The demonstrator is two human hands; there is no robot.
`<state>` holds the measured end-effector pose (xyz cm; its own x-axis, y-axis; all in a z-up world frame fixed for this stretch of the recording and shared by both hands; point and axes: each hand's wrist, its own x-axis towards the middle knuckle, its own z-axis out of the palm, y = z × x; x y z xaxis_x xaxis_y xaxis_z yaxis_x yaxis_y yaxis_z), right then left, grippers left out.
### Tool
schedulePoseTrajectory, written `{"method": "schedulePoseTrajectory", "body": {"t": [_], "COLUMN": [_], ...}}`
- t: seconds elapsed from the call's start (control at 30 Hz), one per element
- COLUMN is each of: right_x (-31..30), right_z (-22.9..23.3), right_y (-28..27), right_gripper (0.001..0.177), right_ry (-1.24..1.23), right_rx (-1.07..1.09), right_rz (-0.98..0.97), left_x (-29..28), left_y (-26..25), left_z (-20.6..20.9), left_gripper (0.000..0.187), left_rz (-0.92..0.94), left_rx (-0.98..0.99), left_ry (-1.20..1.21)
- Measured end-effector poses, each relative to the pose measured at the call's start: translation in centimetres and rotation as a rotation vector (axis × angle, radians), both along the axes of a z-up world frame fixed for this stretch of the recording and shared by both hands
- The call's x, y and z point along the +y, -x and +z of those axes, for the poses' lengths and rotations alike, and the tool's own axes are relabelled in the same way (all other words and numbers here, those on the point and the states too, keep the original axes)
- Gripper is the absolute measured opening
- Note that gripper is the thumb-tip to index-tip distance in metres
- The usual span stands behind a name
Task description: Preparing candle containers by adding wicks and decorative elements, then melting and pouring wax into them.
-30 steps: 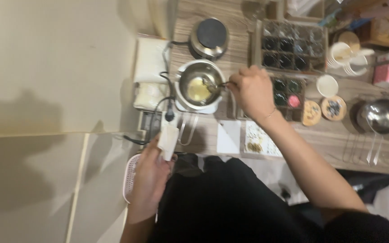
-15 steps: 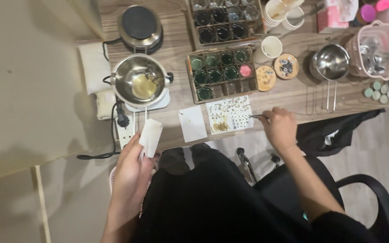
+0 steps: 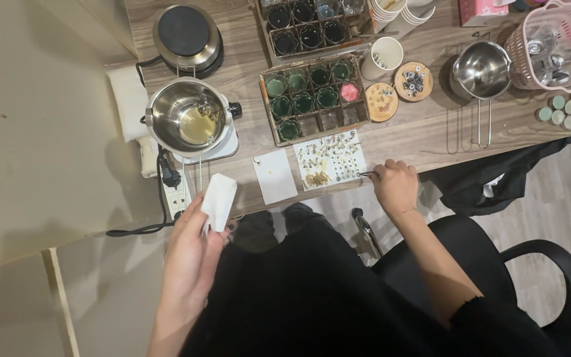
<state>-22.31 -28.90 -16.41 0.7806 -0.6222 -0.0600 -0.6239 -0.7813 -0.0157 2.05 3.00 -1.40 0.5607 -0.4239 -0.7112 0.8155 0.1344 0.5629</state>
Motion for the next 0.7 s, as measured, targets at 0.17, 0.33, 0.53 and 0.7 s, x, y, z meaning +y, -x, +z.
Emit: {"method": "schedulePoseTrajectory", "body": {"t": [0.17,0.33,0.53,0.7], "right_x": [0.2,0.6,0.7,0.6], "right_z": [-0.6,-0.5,-0.5,0.1], "right_y": [-0.1,-0.3,-0.3,-0.3], "right_gripper": [0.016,0.016,0.017,0.021], "right_ry": [0.061,0.096,0.102,0.083], "right_rx": [0.034,0.042,0.043,0.069], "right_rz": [0.04,0.052,0.051,0.001], "left_x": [-0.3,0.5,0.5,0.6], "left_y": [-0.3,-0.3,-0.1,-0.1], "left_z": [1.0,-0.3,0.0,0.5], "left_gripper": [0.043,0.043,0.043,0.043], "left_rz": [0.016,-0.011,0.004,0.037], "left_rx": [0.004,-0.012,0.002,0.0], "left_ry": [-0.049,-0.001,0.001,0.011]}}
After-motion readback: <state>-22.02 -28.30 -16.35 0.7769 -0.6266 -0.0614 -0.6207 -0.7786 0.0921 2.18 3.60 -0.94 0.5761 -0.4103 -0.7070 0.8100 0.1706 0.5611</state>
